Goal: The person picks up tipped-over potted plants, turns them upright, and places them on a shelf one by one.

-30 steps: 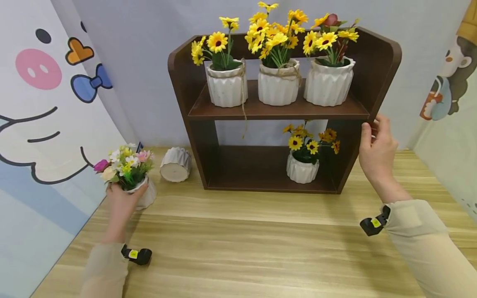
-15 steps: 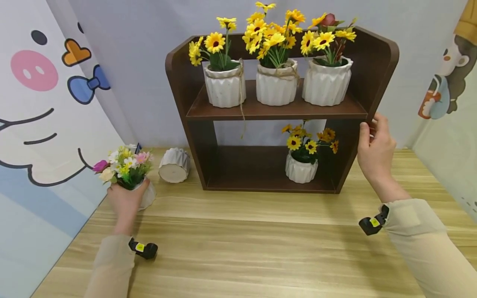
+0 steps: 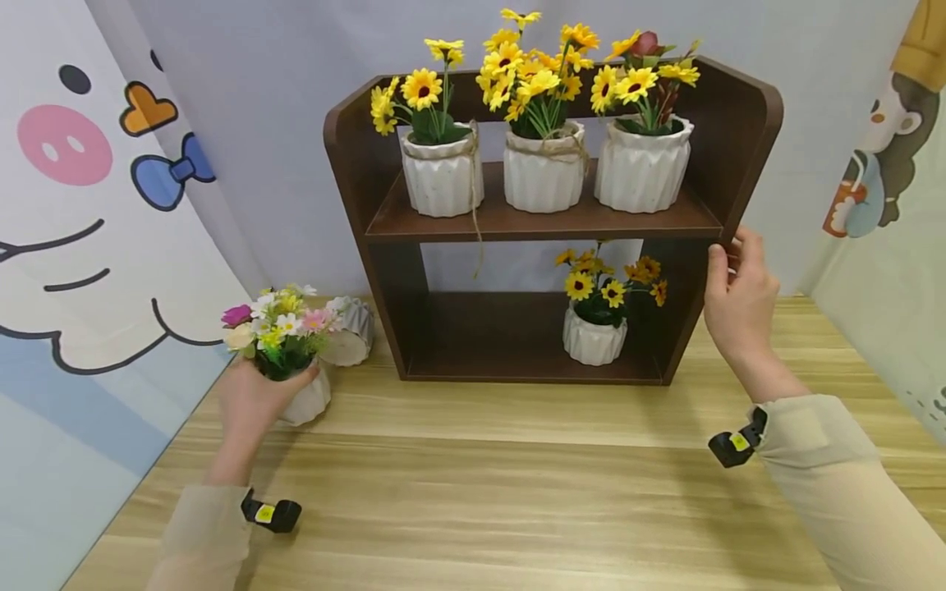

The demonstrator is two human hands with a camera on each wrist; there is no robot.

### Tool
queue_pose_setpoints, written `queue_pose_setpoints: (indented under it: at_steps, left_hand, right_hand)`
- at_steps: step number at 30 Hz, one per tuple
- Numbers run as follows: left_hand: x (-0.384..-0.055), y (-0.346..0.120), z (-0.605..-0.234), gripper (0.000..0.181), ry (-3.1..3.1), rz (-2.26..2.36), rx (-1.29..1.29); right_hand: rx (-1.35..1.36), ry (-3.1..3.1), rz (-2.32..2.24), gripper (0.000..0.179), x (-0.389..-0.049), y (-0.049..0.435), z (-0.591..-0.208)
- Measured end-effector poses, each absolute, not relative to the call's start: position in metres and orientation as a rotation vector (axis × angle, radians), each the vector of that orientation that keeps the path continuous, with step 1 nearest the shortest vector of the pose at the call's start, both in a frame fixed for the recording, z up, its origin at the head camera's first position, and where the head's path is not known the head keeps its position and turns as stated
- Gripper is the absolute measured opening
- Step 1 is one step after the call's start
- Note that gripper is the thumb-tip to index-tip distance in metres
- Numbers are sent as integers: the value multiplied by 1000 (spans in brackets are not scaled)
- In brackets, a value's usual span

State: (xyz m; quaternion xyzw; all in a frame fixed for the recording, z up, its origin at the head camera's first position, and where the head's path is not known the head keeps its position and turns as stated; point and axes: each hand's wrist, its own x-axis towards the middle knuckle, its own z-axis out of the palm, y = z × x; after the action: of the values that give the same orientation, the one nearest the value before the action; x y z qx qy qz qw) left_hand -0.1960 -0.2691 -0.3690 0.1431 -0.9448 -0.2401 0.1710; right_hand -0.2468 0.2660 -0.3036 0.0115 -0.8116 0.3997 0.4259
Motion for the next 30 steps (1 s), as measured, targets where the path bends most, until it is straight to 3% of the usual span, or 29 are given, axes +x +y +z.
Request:
queue_pose_setpoints:
  at_steps: [22,30]
  left_hand:
    - [-163,-205,-338,97,-2891,-650,84]
    - [-170,-168,-346,80,-2839,-728,-146]
  right_hand:
    - [6,-2044,994,34,-245,268,-301]
    - [10,-2049,995,34,-245,267,-301]
